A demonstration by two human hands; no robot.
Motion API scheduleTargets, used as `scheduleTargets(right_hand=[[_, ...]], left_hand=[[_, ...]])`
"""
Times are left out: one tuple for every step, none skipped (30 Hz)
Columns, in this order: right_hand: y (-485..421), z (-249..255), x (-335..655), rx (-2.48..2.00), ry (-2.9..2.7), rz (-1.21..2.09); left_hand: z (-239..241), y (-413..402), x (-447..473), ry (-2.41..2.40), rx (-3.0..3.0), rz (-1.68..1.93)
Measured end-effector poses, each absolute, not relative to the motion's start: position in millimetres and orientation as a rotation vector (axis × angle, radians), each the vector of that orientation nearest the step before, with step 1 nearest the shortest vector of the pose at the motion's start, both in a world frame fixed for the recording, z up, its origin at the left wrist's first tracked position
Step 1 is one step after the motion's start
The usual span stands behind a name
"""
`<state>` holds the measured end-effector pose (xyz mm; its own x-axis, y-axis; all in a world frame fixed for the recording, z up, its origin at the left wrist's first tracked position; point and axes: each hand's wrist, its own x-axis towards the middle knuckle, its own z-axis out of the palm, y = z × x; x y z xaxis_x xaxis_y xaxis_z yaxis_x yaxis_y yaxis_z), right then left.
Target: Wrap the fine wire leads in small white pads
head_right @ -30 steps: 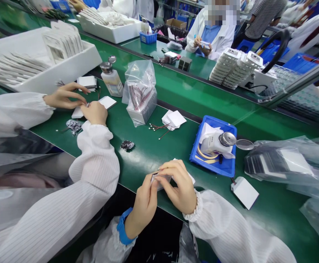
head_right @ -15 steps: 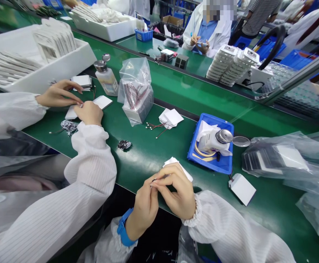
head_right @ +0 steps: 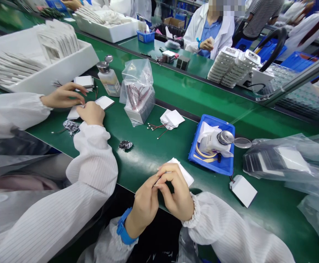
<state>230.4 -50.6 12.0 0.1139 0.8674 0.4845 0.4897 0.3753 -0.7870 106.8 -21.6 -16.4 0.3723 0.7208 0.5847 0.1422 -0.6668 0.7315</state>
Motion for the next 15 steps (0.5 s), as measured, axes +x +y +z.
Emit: scheduleTargets(right_hand=[[-50.9,11.5,229.8,-1.27,-1.522,0.44],[-51.2,11.2,229.1,-1.275,-1.507,0.453],[-51.3,11.0,228.5,-1.28,-1.49,0.463],[-51.4,10.7,227.9,-1.284,-1.473,0.471],[-51.5,10.4,227.5,-1.288,-1.46,0.476],[-51.6,10.1,227.4,-1.291,-1.45,0.479],[-51.7,9.6,227.4,-1.288,-1.442,0.48],[-51.8,9.1,227.7,-1.28,-1.435,0.481],[-51.9,8.7,228.0,-1.265,-1.428,0.483],[-51.9,8.5,228.4,-1.249,-1.422,0.484],[-51.9,8.5,228.6,-1.233,-1.42,0.482],[-51.9,8.8,228.7,-1.223,-1.421,0.475],[-51.8,9.4,228.6,-1.222,-1.425,0.467],[-51.7,10.2,228.3,-1.23,-1.43,0.457],[-51.7,11.2,227.8,-1.242,-1.433,0.449]], left_hand=[[-16.0,-22.3,106.9,0.74,2.045,1.286],[-15.6,-23.1,106.9,0.742,2.032,1.276],[-15.2,-24.0,106.9,0.745,2.014,1.263],[-14.9,-24.9,106.8,0.75,1.995,1.246],[-14.6,-25.7,106.6,0.756,1.975,1.228],[-14.3,-26.5,106.1,0.76,1.959,1.21],[-13.9,-27.0,105.5,0.768,1.944,1.194],[-13.6,-27.4,104.7,0.778,1.929,1.18],[-13.3,-27.5,103.8,0.788,1.913,1.166],[-13.2,-27.5,102.9,0.793,1.899,1.153],[-13.3,-27.4,102.1,0.792,1.891,1.147],[-13.6,-27.1,101.7,0.784,1.888,1.145],[-14.0,-26.9,101.5,0.771,1.891,1.148],[-14.6,-26.8,101.8,0.753,1.901,1.159],[-15.3,-26.7,102.3,0.734,1.913,1.177]])
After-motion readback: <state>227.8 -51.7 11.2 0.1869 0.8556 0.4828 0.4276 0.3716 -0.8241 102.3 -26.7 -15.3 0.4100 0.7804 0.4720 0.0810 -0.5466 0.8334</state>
